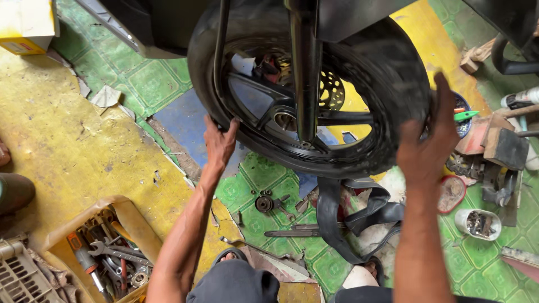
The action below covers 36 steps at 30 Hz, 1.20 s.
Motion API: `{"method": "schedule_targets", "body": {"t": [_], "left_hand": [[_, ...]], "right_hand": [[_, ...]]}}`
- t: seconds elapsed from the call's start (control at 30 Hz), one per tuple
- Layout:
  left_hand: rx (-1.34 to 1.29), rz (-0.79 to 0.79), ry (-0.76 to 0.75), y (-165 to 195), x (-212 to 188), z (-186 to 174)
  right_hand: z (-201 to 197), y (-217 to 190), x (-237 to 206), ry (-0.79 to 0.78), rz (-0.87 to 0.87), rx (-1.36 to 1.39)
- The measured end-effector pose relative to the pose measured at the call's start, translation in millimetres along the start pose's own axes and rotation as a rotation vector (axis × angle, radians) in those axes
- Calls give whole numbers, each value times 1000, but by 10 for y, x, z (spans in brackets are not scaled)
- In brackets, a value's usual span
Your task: The person kneels beside a motorcycle with its front wheel still mounted and works an inner tube into the tire, pressing the tube under the tire bead around the rim by hand. They then adjust the tube and wheel area and handle the axle nut at the hub.
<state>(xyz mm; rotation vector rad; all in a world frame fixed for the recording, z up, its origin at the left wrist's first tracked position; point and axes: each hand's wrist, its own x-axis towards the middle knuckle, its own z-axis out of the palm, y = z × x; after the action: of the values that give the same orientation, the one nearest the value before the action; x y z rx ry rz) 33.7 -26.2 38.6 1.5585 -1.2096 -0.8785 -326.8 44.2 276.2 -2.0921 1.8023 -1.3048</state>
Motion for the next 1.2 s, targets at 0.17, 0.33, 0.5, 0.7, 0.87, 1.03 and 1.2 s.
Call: {"method": "schedule_targets", "body": {"t": [0.17,0.33,0.5,0.7,0.87,1.03,1.2], "left_hand": [[82,-212,36,-61,-173,94],[-5,-45,71,164,-730,188],[-23,-540,-206,367,-1059,390],[640,688,-310,127,-789,36],[901,990,-476,-22,-271,-44],[1071,1239,-629,-185,-323,168],[940,1237,-499,-377,-456,327]], "right_hand": [[506,94,-543,297,67,34],[224,499,-51,106,96,76],[405,344,-424,417,-77,-305],[1326,-21,-1366,-245,-492,-183],[1457,-8,-1389,-489,-348,-530],[1496,29,-1478,-597,-416,-817],[1611,156,-1597,-565,-392,-851]]}}
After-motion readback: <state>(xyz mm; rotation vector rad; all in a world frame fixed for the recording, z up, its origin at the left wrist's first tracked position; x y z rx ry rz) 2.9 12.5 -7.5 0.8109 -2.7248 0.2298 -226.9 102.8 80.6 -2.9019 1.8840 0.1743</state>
